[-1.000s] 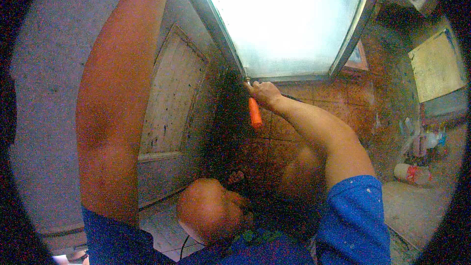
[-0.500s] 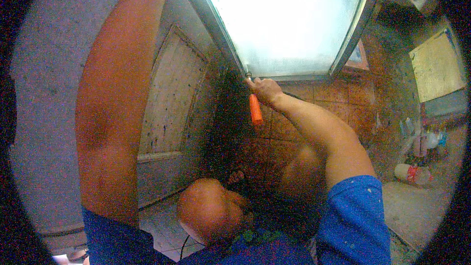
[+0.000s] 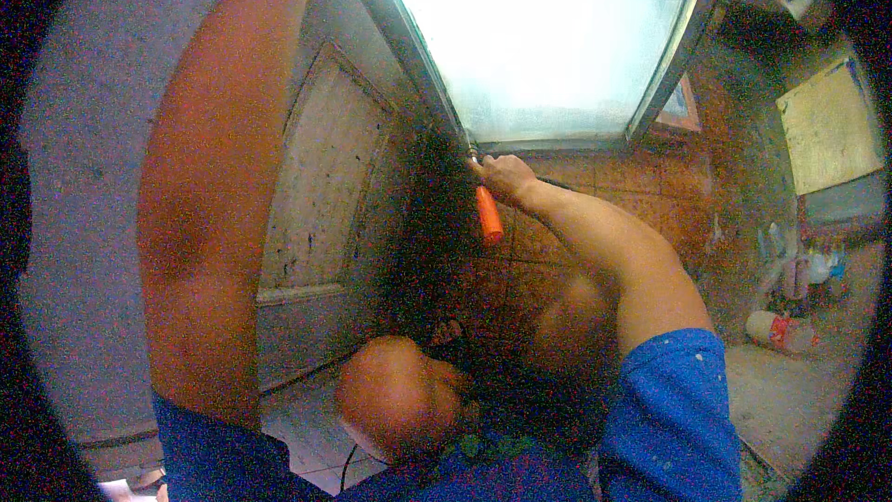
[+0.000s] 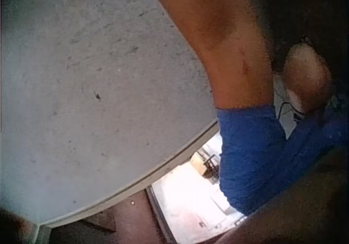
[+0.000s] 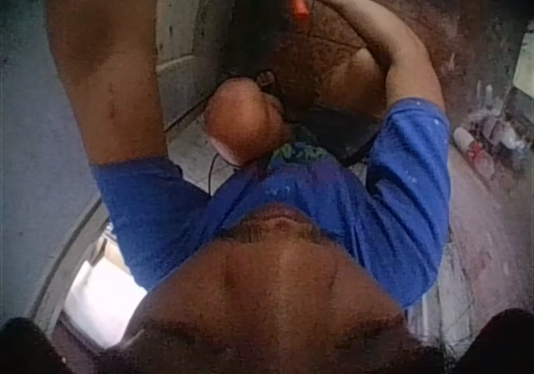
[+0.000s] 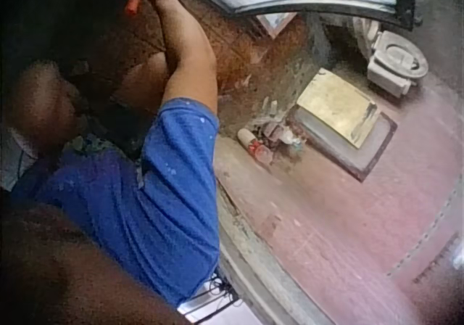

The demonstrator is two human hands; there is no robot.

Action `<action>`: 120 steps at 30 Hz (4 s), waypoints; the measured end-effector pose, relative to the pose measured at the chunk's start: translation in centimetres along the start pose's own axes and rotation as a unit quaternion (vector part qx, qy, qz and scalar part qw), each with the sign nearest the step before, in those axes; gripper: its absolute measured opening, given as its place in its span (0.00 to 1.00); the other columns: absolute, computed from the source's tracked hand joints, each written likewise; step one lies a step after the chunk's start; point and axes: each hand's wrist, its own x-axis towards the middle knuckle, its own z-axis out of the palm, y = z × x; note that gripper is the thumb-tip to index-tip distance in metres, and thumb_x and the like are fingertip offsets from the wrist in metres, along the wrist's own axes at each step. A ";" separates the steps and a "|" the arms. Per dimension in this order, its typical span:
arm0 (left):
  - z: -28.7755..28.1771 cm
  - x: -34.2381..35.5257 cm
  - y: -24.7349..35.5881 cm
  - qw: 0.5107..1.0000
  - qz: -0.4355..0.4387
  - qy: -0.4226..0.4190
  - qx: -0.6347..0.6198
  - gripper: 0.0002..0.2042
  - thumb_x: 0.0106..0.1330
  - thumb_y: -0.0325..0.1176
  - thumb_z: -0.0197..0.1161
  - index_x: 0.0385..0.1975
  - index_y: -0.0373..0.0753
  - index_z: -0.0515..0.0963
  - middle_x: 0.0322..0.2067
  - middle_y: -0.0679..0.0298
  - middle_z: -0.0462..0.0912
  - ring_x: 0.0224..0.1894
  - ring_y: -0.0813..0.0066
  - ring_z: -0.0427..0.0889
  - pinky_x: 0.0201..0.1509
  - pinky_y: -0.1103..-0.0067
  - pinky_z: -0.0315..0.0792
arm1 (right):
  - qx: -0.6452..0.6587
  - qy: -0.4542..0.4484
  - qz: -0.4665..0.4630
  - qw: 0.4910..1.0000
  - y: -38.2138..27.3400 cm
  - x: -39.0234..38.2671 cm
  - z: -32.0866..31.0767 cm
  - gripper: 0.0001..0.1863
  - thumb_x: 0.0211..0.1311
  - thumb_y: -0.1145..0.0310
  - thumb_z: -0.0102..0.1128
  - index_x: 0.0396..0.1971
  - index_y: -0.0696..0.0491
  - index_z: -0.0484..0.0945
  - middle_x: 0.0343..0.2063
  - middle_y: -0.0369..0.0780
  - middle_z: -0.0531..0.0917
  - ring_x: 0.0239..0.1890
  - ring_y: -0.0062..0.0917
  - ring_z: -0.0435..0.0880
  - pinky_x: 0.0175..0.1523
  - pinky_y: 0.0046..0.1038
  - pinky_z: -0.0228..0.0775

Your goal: The person plugs in a power cord and then uses a high-pressure spray nozzle to wash a screen printing frame on a bathroom floor.

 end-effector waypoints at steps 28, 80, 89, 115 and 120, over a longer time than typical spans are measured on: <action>0.2 -0.1 0.0 1.000 -0.005 0.002 -0.007 0.23 0.57 0.54 0.69 0.39 0.39 0.85 0.34 0.58 0.87 0.34 0.69 0.86 0.39 0.75 0.77 | 0.001 0.038 0.008 0.999 0.2 0.5 -0.4 0.26 0.66 0.69 0.45 0.66 0.46 0.62 0.34 0.44 0.82 0.32 0.37 0.85 0.35 0.38 0.80; 0.1 0.0 0.4 1.000 -0.019 -0.020 0.000 0.25 0.58 0.55 0.67 0.42 0.38 0.84 0.39 0.56 0.86 0.38 0.66 0.85 0.44 0.72 0.77 | 0.034 0.031 -0.010 0.999 0.7 0.7 2.4 0.25 0.64 0.68 0.49 0.62 0.50 0.64 0.31 0.45 0.81 0.31 0.39 0.84 0.34 0.38 0.77; 0.2 -0.3 0.6 1.000 -0.022 -0.012 -0.016 0.25 0.58 0.55 0.68 0.42 0.38 0.84 0.38 0.56 0.87 0.39 0.67 0.85 0.44 0.73 0.77 | 0.027 0.018 0.003 0.999 0.7 1.0 2.8 0.24 0.64 0.70 0.49 0.61 0.50 0.64 0.30 0.45 0.82 0.31 0.40 0.84 0.33 0.38 0.77; 0.3 -0.3 0.7 1.000 -0.007 0.004 -0.010 0.24 0.57 0.53 0.69 0.40 0.37 0.85 0.37 0.56 0.87 0.36 0.67 0.86 0.41 0.73 0.78 | 0.011 0.048 -0.012 0.999 0.9 1.4 3.3 0.25 0.63 0.68 0.51 0.61 0.50 0.64 0.29 0.45 0.81 0.29 0.39 0.84 0.30 0.38 0.77; 0.3 -0.3 0.7 1.000 -0.009 0.001 -0.017 0.24 0.57 0.53 0.69 0.40 0.37 0.85 0.37 0.56 0.87 0.36 0.67 0.86 0.41 0.73 0.78 | 0.030 0.048 -0.002 0.998 0.9 1.6 3.4 0.26 0.63 0.67 0.52 0.61 0.50 0.63 0.29 0.45 0.81 0.28 0.38 0.84 0.30 0.38 0.77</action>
